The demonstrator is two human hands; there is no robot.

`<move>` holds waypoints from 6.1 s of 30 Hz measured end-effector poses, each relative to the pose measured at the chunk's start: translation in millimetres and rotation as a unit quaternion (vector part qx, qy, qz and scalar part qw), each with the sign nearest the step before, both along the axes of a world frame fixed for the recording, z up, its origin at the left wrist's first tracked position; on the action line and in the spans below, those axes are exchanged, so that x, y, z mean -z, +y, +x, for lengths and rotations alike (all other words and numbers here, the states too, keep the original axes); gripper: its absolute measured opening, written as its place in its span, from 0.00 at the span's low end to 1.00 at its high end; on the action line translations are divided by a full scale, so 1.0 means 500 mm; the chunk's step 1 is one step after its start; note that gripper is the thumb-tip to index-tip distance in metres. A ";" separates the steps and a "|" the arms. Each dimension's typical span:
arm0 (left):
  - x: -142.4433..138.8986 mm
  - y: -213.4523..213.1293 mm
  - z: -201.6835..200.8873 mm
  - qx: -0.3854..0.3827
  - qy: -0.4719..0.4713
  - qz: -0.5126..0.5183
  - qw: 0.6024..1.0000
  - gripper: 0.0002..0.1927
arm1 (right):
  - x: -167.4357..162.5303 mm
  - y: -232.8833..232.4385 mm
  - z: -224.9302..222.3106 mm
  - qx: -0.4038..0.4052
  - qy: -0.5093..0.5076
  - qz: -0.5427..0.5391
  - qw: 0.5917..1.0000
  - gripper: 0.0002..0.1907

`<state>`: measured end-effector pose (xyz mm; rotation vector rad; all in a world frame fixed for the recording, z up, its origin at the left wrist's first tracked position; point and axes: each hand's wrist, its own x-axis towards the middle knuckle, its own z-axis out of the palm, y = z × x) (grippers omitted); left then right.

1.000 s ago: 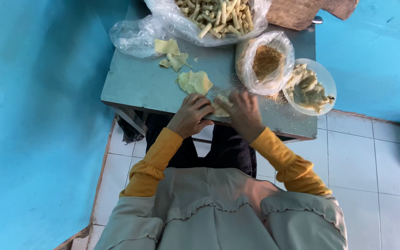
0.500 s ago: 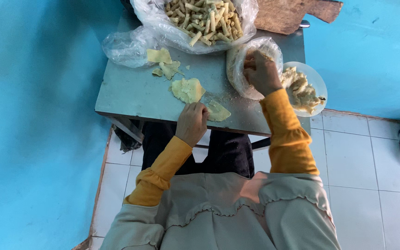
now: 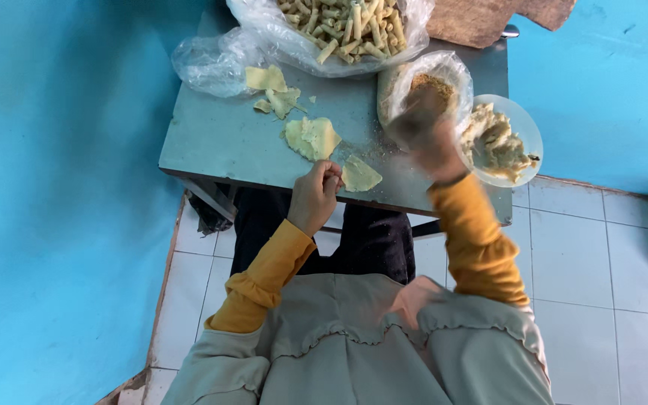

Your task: The person sits at a small metal table and tears pieces from flat dough sheets, then rolls and shapes each piece by hand into thin stick shapes. The shaped dough sticks are placed into a plastic bag with other finished sticks, and the person reaches into the bag of dough sheets to get more material.

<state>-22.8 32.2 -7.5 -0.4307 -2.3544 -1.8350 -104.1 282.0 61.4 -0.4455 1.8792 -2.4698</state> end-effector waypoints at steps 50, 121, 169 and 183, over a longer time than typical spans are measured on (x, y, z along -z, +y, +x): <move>0.058 0.028 -0.039 0.032 0.329 -0.371 0.868 0.13 | 0.066 -0.090 0.136 0.028 0.282 0.490 0.824 0.31; 0.030 -0.069 -0.155 -0.205 0.123 -0.262 0.935 0.20 | 0.086 -0.164 -0.044 0.087 0.122 0.194 0.970 0.18; 0.024 -0.047 -0.039 0.095 0.372 -0.228 0.895 0.12 | 0.084 -0.095 0.160 0.111 0.342 0.704 0.613 0.33; 0.032 -0.071 -0.037 0.111 0.322 -0.198 0.919 0.12 | 0.084 -0.095 0.178 0.181 0.375 0.725 0.548 0.19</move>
